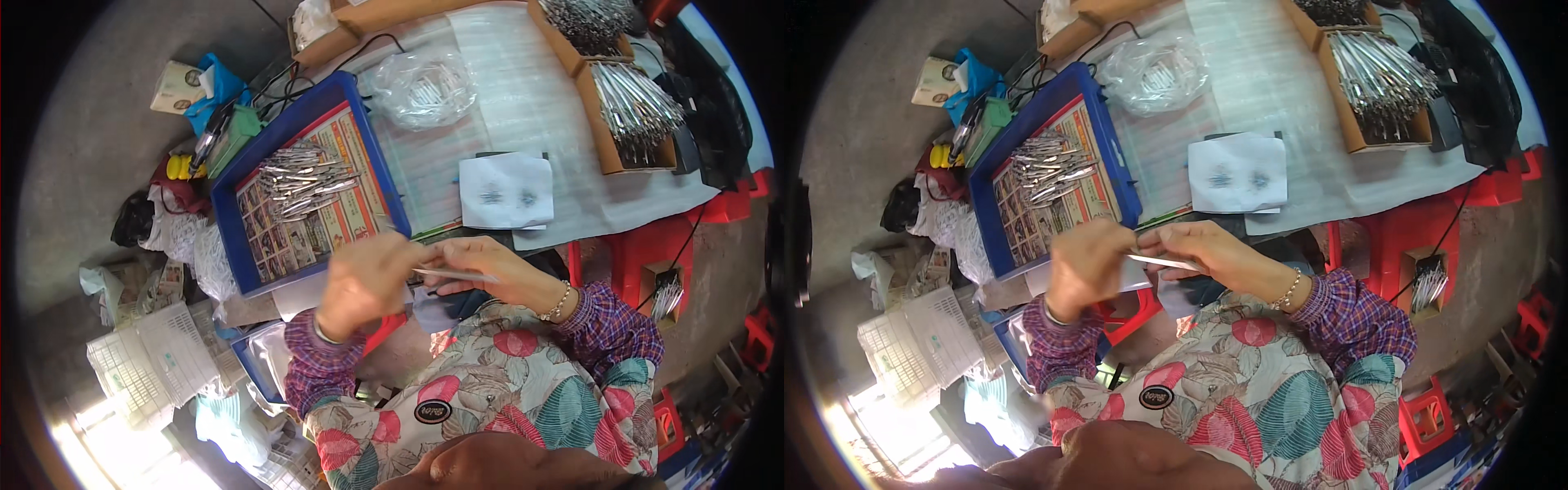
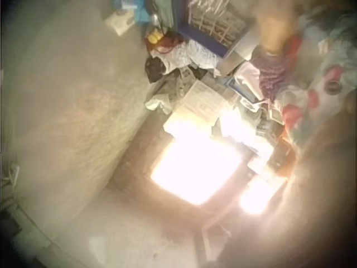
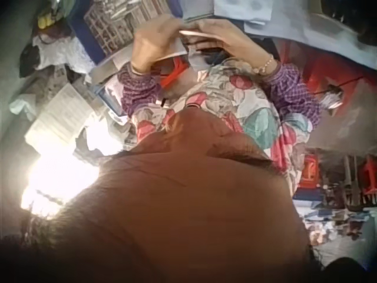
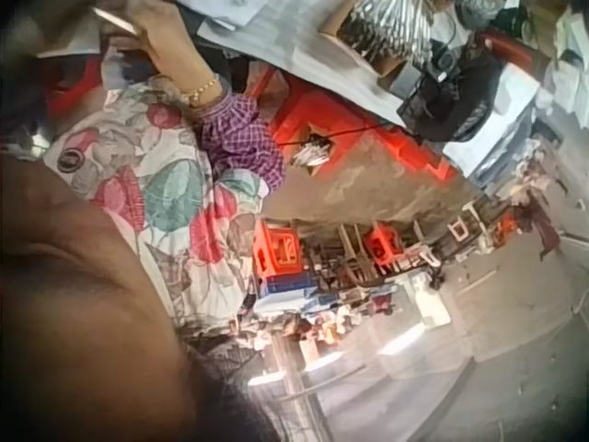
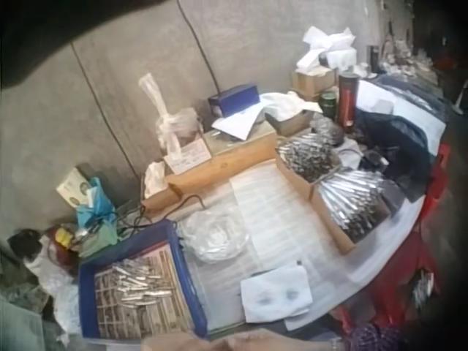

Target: The person picks metal components from a tray, assembles the pieces together using hand tools, and places the finished metal parts into a container.

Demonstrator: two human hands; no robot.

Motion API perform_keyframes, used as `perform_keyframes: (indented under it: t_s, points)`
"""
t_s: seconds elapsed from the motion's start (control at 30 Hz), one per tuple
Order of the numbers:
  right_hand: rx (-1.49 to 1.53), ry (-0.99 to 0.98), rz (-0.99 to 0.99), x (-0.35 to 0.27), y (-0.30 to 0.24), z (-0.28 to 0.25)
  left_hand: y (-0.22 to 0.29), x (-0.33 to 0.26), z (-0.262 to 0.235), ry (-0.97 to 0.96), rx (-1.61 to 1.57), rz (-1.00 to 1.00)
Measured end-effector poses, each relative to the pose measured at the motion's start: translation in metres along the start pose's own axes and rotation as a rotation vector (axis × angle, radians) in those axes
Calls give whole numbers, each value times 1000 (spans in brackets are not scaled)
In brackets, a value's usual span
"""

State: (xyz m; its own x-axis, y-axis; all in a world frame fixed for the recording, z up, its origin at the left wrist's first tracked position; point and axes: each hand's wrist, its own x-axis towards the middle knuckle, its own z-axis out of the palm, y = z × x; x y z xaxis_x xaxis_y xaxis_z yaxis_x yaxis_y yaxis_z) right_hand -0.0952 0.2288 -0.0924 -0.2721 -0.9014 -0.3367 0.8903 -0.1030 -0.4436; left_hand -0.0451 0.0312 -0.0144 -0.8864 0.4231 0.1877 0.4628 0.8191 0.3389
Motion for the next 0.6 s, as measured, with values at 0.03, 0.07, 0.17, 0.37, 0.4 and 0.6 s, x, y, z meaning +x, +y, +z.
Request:
perform_keyframes:
  t_s: [0.03,0.07,0.17,0.37,0.4,0.6]
  points:
    - [153,47,34,-1,2,-3,14,13,4,-34,-13,70]
    - [187,19,5,-4,1,-8,24,24,9,-68,-25,138]
    - [241,73,-28,-14,-3,-16,31,34,36,-104,-7,266]
    - [105,210,-80,-28,-12,-21,-1,63,39,-69,-250,60]
    - [106,214,-84,-29,-9,-26,-17,76,42,-14,-218,-16]
    - [96,133,-120,-36,2,-30,-110,151,73,41,27,-272]
